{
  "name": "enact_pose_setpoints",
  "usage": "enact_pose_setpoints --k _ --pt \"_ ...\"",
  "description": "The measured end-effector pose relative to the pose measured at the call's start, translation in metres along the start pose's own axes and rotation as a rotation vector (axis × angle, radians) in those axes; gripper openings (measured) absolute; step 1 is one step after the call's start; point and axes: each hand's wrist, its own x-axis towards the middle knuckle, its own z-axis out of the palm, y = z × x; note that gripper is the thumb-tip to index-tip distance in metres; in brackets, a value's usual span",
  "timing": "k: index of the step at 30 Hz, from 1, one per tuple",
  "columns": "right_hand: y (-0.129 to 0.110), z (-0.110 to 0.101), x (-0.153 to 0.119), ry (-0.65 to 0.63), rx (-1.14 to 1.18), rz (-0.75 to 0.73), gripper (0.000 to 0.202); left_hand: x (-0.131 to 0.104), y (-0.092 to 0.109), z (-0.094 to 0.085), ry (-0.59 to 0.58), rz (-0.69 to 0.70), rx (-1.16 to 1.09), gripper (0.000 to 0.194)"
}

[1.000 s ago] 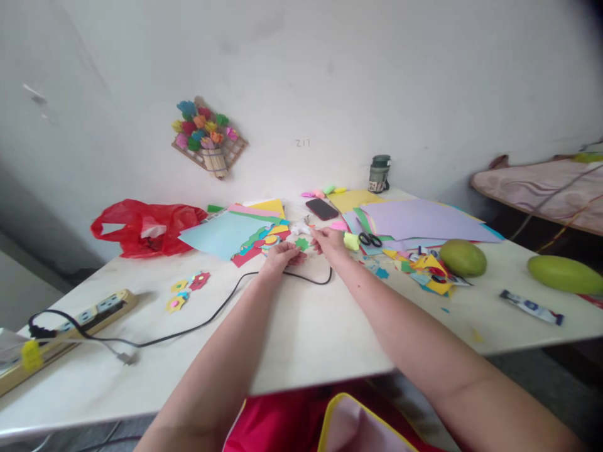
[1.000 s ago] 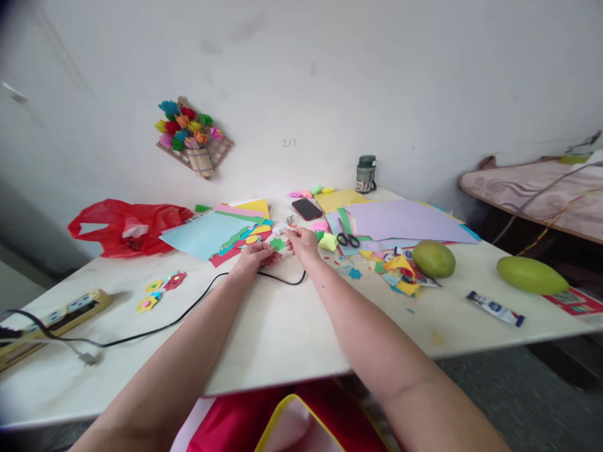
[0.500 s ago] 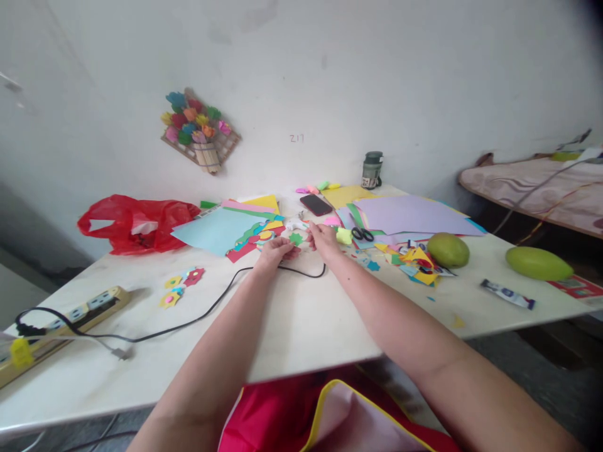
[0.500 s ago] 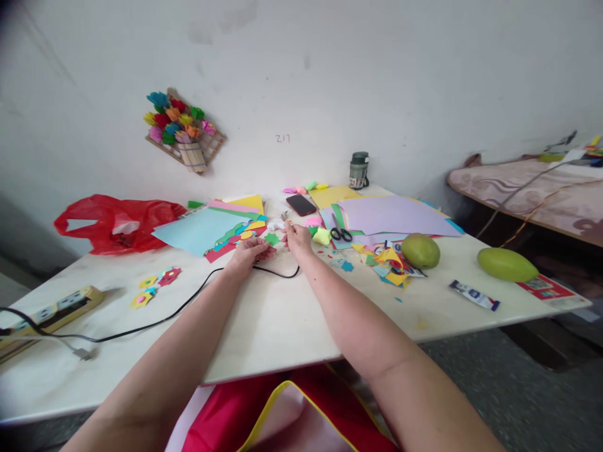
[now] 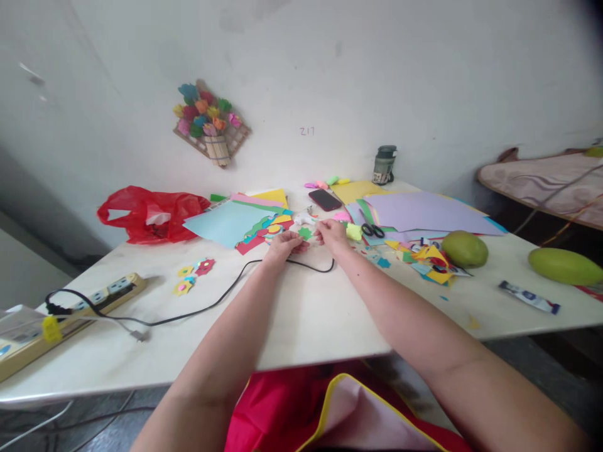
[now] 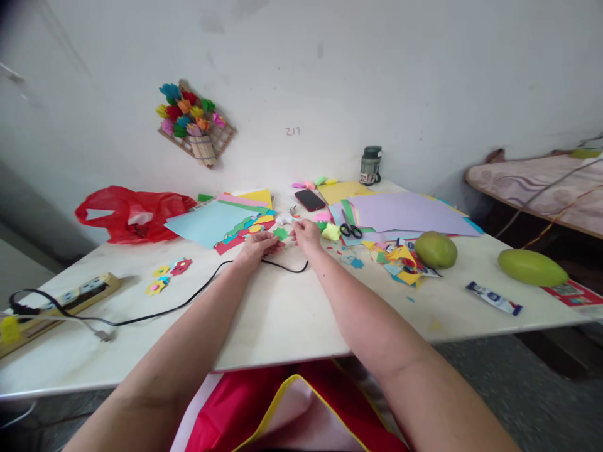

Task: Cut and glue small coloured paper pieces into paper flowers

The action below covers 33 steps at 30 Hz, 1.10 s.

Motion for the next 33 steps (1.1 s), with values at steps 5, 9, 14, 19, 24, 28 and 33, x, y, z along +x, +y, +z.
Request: enact_pose_setpoints --k 5,9,14,19,24,28,33 --pt "0.0021 -0.003 -0.0007 -0.005 -0.04 -0.016 0.038 0.0006 -0.0007 -0.0008 -0.005 0.006 0.005 0.039" --pt "0.0053 -0.0004 0.0041 0.001 -0.026 -0.029 0.017 0.0015 -0.0016 -0.0012 -0.005 0.002 0.002 0.038" --pt "0.0011 0.003 0.0044 0.015 0.045 0.035 0.008 0.0009 -0.0012 -0.0008 -0.009 -0.001 -0.011 0.036" --pt "-0.001 0.0009 0.0008 0.015 0.034 0.002 0.018 -0.0001 -0.0019 -0.0014 0.018 -0.001 0.001 0.035" --pt "0.0038 -0.0013 0.001 -0.02 -0.052 -0.025 0.032 0.0004 -0.0027 -0.0017 0.016 -0.008 -0.005 0.037" --pt "0.0056 0.0011 0.0039 -0.005 -0.033 -0.03 0.019 0.0003 -0.0018 -0.001 0.023 -0.014 -0.009 0.037" --pt "0.0041 0.0044 0.0065 0.02 0.054 -0.008 0.003 0.0 -0.0012 -0.0006 0.021 -0.021 -0.015 0.036"
